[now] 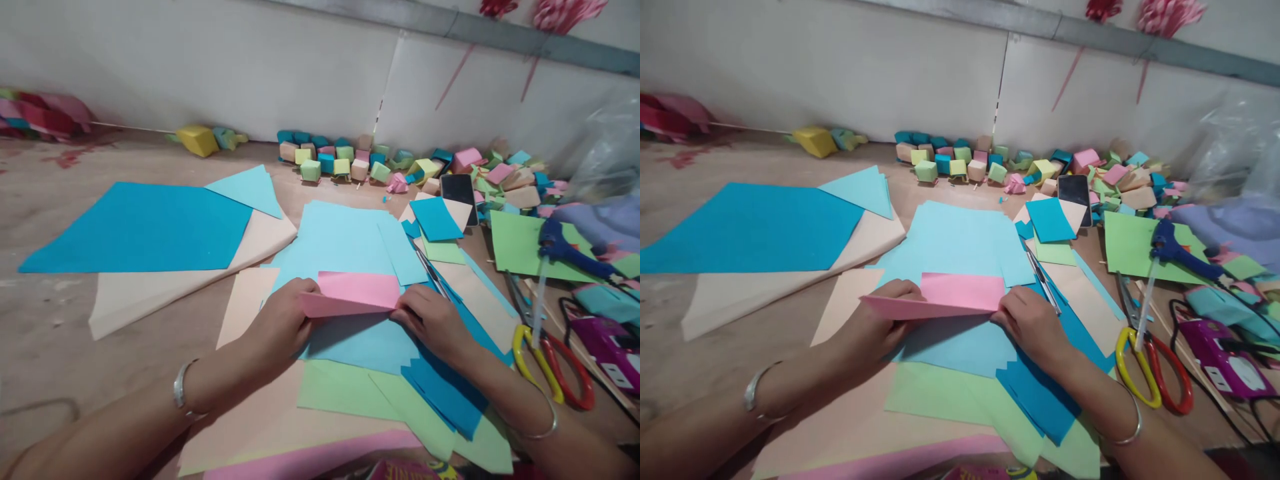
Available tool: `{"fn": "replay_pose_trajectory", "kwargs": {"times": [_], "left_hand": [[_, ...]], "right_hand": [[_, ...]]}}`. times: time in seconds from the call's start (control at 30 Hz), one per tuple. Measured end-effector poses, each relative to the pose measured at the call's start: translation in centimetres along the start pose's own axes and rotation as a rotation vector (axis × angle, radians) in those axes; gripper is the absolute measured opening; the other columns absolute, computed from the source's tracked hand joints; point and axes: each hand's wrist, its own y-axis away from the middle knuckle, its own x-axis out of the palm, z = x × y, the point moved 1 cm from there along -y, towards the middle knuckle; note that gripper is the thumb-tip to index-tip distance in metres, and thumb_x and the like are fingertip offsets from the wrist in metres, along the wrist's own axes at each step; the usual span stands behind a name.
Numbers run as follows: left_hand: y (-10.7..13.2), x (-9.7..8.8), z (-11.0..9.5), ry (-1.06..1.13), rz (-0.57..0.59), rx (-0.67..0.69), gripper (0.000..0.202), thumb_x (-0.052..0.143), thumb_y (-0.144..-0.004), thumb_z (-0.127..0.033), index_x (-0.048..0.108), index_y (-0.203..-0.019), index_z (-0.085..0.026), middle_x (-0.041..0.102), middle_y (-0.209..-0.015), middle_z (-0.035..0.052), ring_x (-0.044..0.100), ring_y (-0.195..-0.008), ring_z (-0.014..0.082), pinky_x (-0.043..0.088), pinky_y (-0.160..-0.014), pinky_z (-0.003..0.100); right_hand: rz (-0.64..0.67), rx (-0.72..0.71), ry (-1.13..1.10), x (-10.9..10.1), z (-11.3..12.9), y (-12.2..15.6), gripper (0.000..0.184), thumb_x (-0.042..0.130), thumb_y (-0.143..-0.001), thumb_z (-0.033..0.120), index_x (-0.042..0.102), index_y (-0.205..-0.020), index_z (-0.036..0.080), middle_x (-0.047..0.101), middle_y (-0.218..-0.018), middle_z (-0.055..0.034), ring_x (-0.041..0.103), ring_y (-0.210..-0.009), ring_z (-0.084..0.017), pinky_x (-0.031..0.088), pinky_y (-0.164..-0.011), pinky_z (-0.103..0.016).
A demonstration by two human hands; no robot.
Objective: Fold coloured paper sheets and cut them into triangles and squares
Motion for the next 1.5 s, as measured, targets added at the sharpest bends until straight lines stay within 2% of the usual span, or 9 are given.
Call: {"fn": "replay_pose_trajectory", "kwargs": {"times": [0.2,0.4,0.6,0.83,1.0,1.1,1.23,1.37,1.5], "left_hand": [[-0.7,0.1,0.4,-0.005,-0.03,0.065,0.02,0.043,-0.089,-0.013,0.063,-0.088,-0.02,0.067,-0.089,0.0052,0.06,-0.082,0.02,0.048,-0.068,0.032],[-0.9,0.3,0.1,-0.139,-0.044,-0.197,0.014,0.053,-0.091,-0.031,0.055,-0.09,-0.017,0.062,-0.074,0.0027,0.056,-0.066,0.0194,0.041,-0.057,0.031],[-1.2,0.7,-0.5,-0.148,-0.045,-0.292,0.057,0.055,-0.089,-0.027,0.028,-0.138,-0.013,0.061,-0.074,-0.0007,0.056,-0.066,0.018,0.037,-0.057,0.029],[-1.2,0.9,-0.9,-0.25,-0.03,-0.31,0.075,0.057,-0.09,-0.024,0.012,-0.148,-0.01,0.061,-0.08,0.0025,0.053,-0.067,0.0176,0.033,-0.057,0.029],[-1.4,0.7,-0.4,-0.3,-0.016,-0.184,0.013,0.054,-0.091,-0.024,0.061,-0.099,-0.016,0.055,-0.075,0.0037,0.049,-0.068,0.0177,0.032,-0.056,0.029],[-1.6,0.7,-0.4,-0.301,-0.069,0.097,0.021,0.046,-0.094,-0.019,0.066,-0.091,-0.021,0.056,-0.084,0.0063,0.05,-0.079,0.0197,0.039,-0.066,0.032],[-1.9,1.3,-1.7,-0.348,0.145,0.428,0.03,0.046,-0.093,-0.016,0.056,-0.121,-0.017,0.059,-0.1,0.009,0.052,-0.088,0.0215,0.044,-0.077,0.036],[-2.1,2.9,-3.9,-0.454,0.257,0.401,0.024,0.046,-0.094,-0.023,0.057,-0.112,-0.012,0.06,-0.104,0.0112,0.052,-0.09,0.0237,0.043,-0.082,0.038],[-1.6,4.0,-5.2,-0.443,0.229,0.325,0.071,0.044,-0.086,-0.07,0.056,-0.119,-0.008,0.055,-0.128,0.0196,0.049,-0.116,0.0335,0.04,-0.097,0.045]], "right_hand": [[0.106,0.049,-0.11,-0.6,-0.5,0.1,0.019,0.045,-0.097,0.028,0.055,-0.084,0.019,0.056,-0.079,-0.0037,0.051,-0.075,-0.016,0.037,-0.066,-0.028],[0.084,0.088,-0.029,-0.4,-0.5,0.1,0.021,0.044,-0.097,0.029,0.055,-0.082,0.018,0.056,-0.078,-0.0032,0.051,-0.074,-0.016,0.035,-0.065,-0.028],[0.038,0.047,0.251,0.5,-0.5,0.2,0.029,0.039,-0.099,0.034,0.056,-0.082,0.017,0.057,-0.077,-0.0053,0.051,-0.073,-0.019,0.032,-0.065,-0.03],[0.012,0.041,0.417,0.8,-0.3,0.1,0.031,0.041,-0.098,0.034,0.055,-0.075,0.018,0.056,-0.072,-0.0044,0.05,-0.067,-0.018,0.028,-0.061,-0.031],[-0.063,0.034,0.357,0.5,-0.1,0.2,0.026,0.046,-0.097,0.029,0.056,-0.076,0.017,0.057,-0.071,-0.0039,0.051,-0.067,-0.016,0.03,-0.059,-0.03],[-0.085,-0.132,0.332,0.0,0.8,0.1,0.026,0.04,-0.097,0.016,0.06,-0.082,0.017,0.061,-0.079,-0.0061,0.052,-0.074,-0.017,0.033,-0.063,-0.031],[-0.074,-0.312,0.333,-0.7,1.9,0.0,0.028,0.04,-0.095,0.008,0.065,-0.087,0.016,0.063,-0.082,-0.0072,0.052,-0.08,-0.018,0.036,-0.069,-0.032],[-0.036,-0.341,0.397,-0.9,2.1,0.1,0.028,0.04,-0.096,0.009,0.065,-0.105,0.018,0.064,-0.086,-0.0076,0.052,-0.083,-0.019,0.037,-0.073,-0.034],[0.028,-0.341,0.419,-0.7,2.4,0.2,0.028,0.039,-0.098,0.013,0.066,-0.107,0.018,0.064,-0.085,-0.0075,0.052,-0.083,-0.021,0.036,-0.073,-0.037]]}}
